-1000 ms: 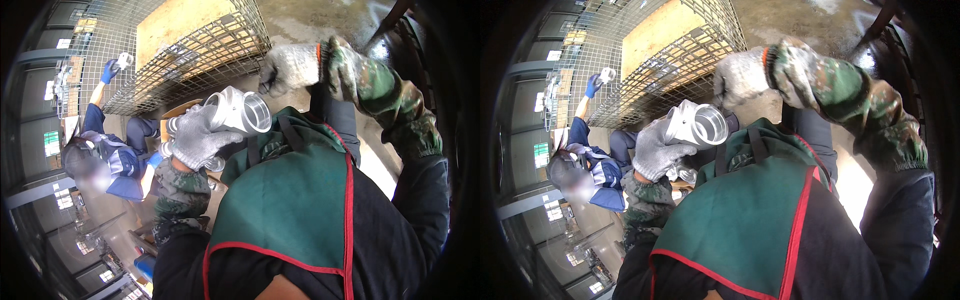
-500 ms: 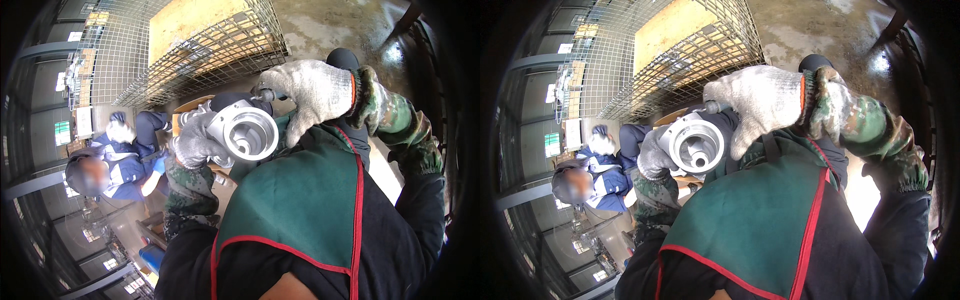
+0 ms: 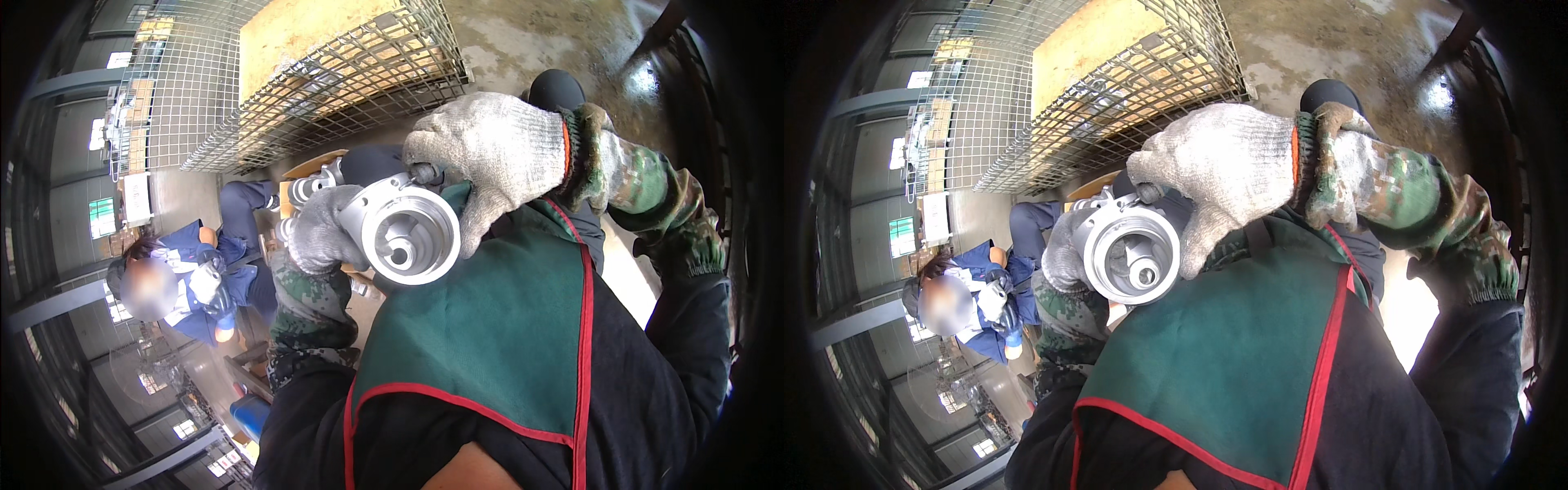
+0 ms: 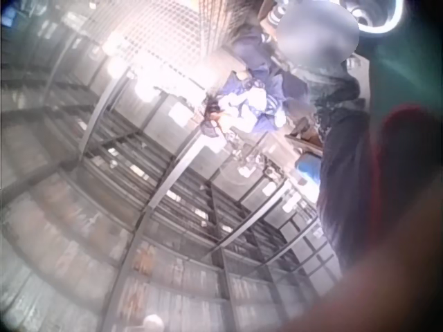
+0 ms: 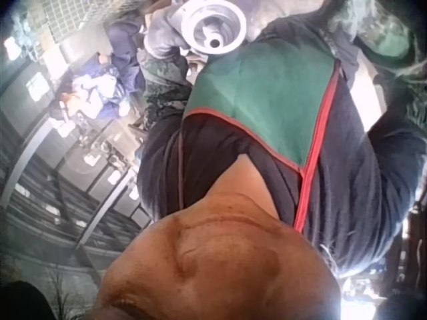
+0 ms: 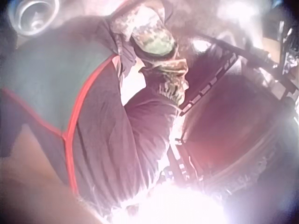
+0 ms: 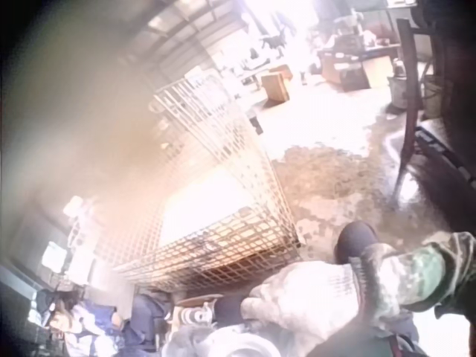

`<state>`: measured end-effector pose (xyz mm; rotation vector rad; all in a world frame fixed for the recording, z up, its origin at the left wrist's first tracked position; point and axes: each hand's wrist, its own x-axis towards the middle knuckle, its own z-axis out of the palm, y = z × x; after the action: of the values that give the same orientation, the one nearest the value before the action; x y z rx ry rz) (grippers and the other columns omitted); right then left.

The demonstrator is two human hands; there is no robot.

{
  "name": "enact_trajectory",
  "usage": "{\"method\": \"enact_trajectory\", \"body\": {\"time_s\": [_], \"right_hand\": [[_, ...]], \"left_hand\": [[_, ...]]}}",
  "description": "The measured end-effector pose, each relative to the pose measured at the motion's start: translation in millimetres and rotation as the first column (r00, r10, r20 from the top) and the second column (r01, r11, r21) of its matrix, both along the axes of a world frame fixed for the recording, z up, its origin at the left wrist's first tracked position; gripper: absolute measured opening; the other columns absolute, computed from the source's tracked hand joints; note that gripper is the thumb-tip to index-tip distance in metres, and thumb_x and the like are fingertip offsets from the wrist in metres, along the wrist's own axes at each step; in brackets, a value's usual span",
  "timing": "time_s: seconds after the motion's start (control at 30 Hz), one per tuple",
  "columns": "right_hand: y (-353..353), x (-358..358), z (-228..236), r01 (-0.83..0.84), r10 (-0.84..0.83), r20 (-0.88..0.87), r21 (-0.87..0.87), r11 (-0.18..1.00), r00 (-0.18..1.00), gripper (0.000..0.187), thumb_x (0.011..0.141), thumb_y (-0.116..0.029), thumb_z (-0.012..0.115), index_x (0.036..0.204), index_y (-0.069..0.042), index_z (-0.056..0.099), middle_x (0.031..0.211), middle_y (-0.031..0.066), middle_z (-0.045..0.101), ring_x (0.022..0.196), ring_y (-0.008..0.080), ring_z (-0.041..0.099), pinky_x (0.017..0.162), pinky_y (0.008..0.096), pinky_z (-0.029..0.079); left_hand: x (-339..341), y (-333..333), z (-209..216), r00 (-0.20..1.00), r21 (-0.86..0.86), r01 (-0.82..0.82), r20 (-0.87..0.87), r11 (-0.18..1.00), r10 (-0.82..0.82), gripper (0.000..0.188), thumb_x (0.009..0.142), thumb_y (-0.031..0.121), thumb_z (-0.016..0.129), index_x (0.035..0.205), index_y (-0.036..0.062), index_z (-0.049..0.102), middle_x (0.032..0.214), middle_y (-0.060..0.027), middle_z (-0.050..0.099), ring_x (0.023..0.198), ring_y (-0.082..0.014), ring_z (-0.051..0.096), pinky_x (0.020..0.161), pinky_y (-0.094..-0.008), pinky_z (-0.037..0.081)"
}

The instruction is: The person repeatedly picks up cylindrical metal parts from a wire basket, uses a handheld tool to smooth the inner and outer surfaces, and places the finished parts onto a wooden board. A coworker performs a similar task nearby.

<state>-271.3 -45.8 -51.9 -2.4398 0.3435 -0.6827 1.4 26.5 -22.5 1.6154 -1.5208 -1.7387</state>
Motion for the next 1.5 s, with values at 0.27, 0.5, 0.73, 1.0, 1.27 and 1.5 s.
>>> {"method": "enact_trajectory", "body": {"time_s": [0.27,0.5,0.73,1.0,1.27,1.5], "right_hand": [[-1.1,4.6,-5.4,0.003,-0.001,0.038,-0.057,0.998,0.999,0.086,0.047,-0.061,0.084,0.103,0.000,0.057,0.088,0.0150,0.061,0.084,0.0361,0.063,0.071,0.0436,0.051],[1.3,11.2,-7.3,0.030,-0.023,0.104,-0.066,0.997,0.994,0.083,0.046,-0.064,0.082,0.097,-0.002,0.058,0.085,0.0126,0.061,0.081,0.0348,0.063,0.068,0.0430,0.051],[0.1,9.4,-0.9,0.074,-0.073,0.037,-0.047,0.996,0.997,0.078,0.053,-0.070,0.074,0.094,-0.006,0.059,0.080,0.0097,0.061,0.075,0.0339,0.063,0.063,0.0420,0.050],[0.8,0.4,-20.1,0.282,-0.278,-0.048,0.125,0.951,0.959,0.071,0.067,-0.069,0.069,0.104,-0.008,0.063,0.080,0.0123,0.066,0.077,0.0356,0.065,0.064,0.0442,0.050],[-2.5,3.5,-32.5,0.479,-0.449,-0.169,0.257,0.839,0.877,0.072,0.068,-0.072,0.066,0.097,-0.006,0.065,0.081,0.0165,0.067,0.082,0.0362,0.066,0.070,0.0465,0.051],[-8.5,19.1,-48.5,0.651,-0.616,-0.213,0.233,0.722,0.759,0.072,0.074,-0.075,0.057,0.091,-0.006,0.065,0.080,0.0177,0.067,0.082,0.0370,0.066,0.072,0.0468,0.051]], "left_hand": [[19.4,-7.4,-21.4,0.997,0.056,0.032,-0.072,0.998,-0.028,0.057,0.037,-0.001,0.073,0.094,-0.0032,0.065,0.083,-0.0074,0.069,0.074,-0.0144,0.065,0.066,-0.0303,0.053],[22.6,-2.3,-33.6,0.981,0.001,-0.012,-0.196,1.000,0.012,0.060,0.044,0.003,0.076,0.102,-0.0029,0.063,0.091,-0.0086,0.068,0.082,-0.0160,0.065,0.075,-0.0306,0.054],[23.4,-0.4,-40.4,0.973,-0.074,-0.067,-0.224,0.995,0.049,0.060,0.060,0.008,0.079,0.115,-0.0035,0.057,0.104,-0.0116,0.066,0.092,-0.0184,0.065,0.082,-0.0320,0.054],[9.7,-1.3,-37.3,0.832,-0.036,-0.231,-0.525,0.972,0.178,0.083,0.063,0.020,0.087,0.129,-0.0097,0.047,0.117,-0.0165,0.063,0.106,-0.0265,0.063,0.093,-0.0369,0.051],[-32.8,0.0,-21.1,0.895,-0.271,-0.440,-0.209,0.856,0.394,0.057,0.068,-0.009,0.072,0.123,-0.0069,0.056,0.107,-0.0114,0.067,0.092,-0.0181,0.065,0.081,-0.0297,0.054],[-56.6,-12.3,-56.6,0.878,-0.711,-0.322,0.023,0.625,0.479,0.047,0.071,0.008,0.080,0.112,-0.0030,0.062,0.101,-0.0117,0.070,0.091,-0.0196,0.067,0.078,-0.0317,0.052]]}}
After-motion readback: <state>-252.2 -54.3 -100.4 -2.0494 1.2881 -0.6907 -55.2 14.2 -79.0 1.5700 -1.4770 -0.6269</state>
